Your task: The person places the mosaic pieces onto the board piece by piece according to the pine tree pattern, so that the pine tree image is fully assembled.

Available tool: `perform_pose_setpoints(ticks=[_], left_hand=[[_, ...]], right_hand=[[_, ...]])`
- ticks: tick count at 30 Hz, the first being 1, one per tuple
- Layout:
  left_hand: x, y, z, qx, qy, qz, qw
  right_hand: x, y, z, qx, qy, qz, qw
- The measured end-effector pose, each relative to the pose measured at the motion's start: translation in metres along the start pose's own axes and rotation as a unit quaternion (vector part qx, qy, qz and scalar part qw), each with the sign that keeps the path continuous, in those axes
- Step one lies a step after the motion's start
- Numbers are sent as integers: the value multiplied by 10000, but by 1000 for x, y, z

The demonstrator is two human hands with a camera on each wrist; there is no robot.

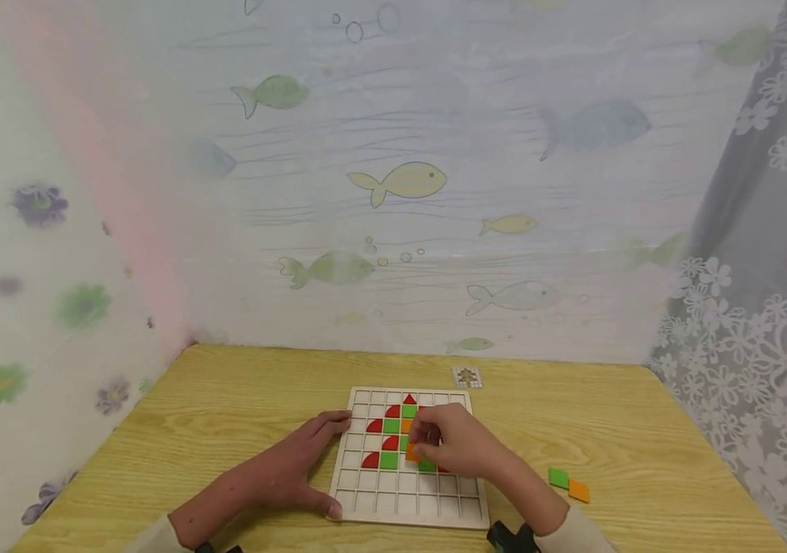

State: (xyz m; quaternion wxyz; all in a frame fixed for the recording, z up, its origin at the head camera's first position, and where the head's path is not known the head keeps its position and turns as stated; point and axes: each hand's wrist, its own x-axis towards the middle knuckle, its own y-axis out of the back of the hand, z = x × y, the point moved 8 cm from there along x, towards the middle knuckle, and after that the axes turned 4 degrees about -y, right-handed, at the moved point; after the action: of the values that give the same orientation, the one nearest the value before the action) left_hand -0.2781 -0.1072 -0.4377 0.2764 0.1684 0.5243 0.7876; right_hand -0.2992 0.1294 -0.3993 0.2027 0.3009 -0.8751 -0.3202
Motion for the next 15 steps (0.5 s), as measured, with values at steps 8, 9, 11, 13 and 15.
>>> perform_pose_setpoints(ticks=[8,9,11,13,15], left_hand=[[1,1,-2,38,10,13,10000],[1,1,-2,32,25,6,10000],[1,0,-2,11,60,-12,10000],[1,-1,-3,-5,98,-31,9999],[2,-2,-4,1,106,-34,9999]], right_hand=[[5,-11,4,-98,-170,-40,9998],[5,-13,4,-91,-193,-44,9998],[5,-15,3,-61,-188,-54,9998],[5,-17,2,-30,-154,-55,9999],[5,-17,1,-17,-118,-26,9999]])
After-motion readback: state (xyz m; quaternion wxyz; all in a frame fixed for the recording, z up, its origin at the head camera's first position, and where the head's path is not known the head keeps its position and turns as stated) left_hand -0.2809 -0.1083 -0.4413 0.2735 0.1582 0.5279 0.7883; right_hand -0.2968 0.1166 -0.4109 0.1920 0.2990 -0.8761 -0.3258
